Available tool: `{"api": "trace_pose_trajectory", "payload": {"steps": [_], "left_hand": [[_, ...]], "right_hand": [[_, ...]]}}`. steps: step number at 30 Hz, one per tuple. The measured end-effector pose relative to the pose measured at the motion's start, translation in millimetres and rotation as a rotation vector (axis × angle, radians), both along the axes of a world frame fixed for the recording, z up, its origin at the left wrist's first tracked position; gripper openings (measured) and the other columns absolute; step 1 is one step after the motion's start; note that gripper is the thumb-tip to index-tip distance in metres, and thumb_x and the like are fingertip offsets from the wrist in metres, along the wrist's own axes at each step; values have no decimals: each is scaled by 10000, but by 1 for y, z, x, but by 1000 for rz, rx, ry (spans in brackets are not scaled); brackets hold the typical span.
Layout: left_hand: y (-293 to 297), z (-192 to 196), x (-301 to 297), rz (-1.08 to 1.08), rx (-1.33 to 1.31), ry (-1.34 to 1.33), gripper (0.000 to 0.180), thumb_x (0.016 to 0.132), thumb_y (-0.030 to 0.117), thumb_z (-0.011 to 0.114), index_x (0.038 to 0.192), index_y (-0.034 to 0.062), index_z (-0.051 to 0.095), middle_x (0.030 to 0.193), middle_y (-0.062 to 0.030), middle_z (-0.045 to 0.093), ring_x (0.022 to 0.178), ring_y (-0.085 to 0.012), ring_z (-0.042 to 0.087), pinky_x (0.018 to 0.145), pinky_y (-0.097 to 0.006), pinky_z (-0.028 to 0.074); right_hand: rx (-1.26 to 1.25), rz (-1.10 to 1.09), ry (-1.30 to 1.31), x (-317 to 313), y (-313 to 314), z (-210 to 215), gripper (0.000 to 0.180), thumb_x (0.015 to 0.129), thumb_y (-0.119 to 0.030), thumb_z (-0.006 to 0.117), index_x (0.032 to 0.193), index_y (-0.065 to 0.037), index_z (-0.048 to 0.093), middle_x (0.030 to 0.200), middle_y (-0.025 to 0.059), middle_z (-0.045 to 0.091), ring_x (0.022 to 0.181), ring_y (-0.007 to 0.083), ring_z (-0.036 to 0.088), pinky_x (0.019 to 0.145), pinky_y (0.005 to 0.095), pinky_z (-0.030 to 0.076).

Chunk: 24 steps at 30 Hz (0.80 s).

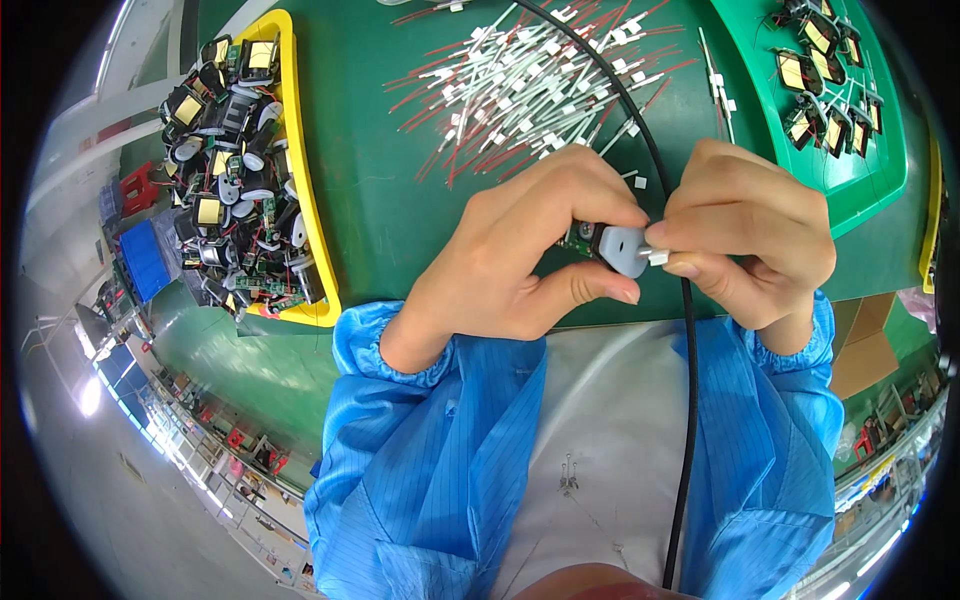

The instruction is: The person inserts white plastic connectors into small grey electronic modules at a factory workstation. They pick up a module from a yellow tray, align a connector with the module's port, and push it in until seated. The person repeats this process for multiple units, moving them between trays on the green workbench.

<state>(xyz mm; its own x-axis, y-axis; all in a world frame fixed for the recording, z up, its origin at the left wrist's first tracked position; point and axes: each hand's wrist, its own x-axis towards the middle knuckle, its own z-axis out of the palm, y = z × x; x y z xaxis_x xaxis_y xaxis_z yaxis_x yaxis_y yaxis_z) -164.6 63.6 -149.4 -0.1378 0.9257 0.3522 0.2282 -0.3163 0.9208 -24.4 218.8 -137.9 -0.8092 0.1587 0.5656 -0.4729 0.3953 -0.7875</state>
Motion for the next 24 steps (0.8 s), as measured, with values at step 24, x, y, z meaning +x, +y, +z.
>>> {"api": "trace_pose_trajectory", "payload": {"steps": [24], "left_hand": [[4,-4,8,256,80,231,429,734,175,770,1023,-22,520,869,-147,613,751,-214,570,649,-302,464]], "right_hand": [[-58,-199,-136,-1,-12,0,120,727,34,697,828,66,643,712,130,610,558,183,543,457,258,405]]}}
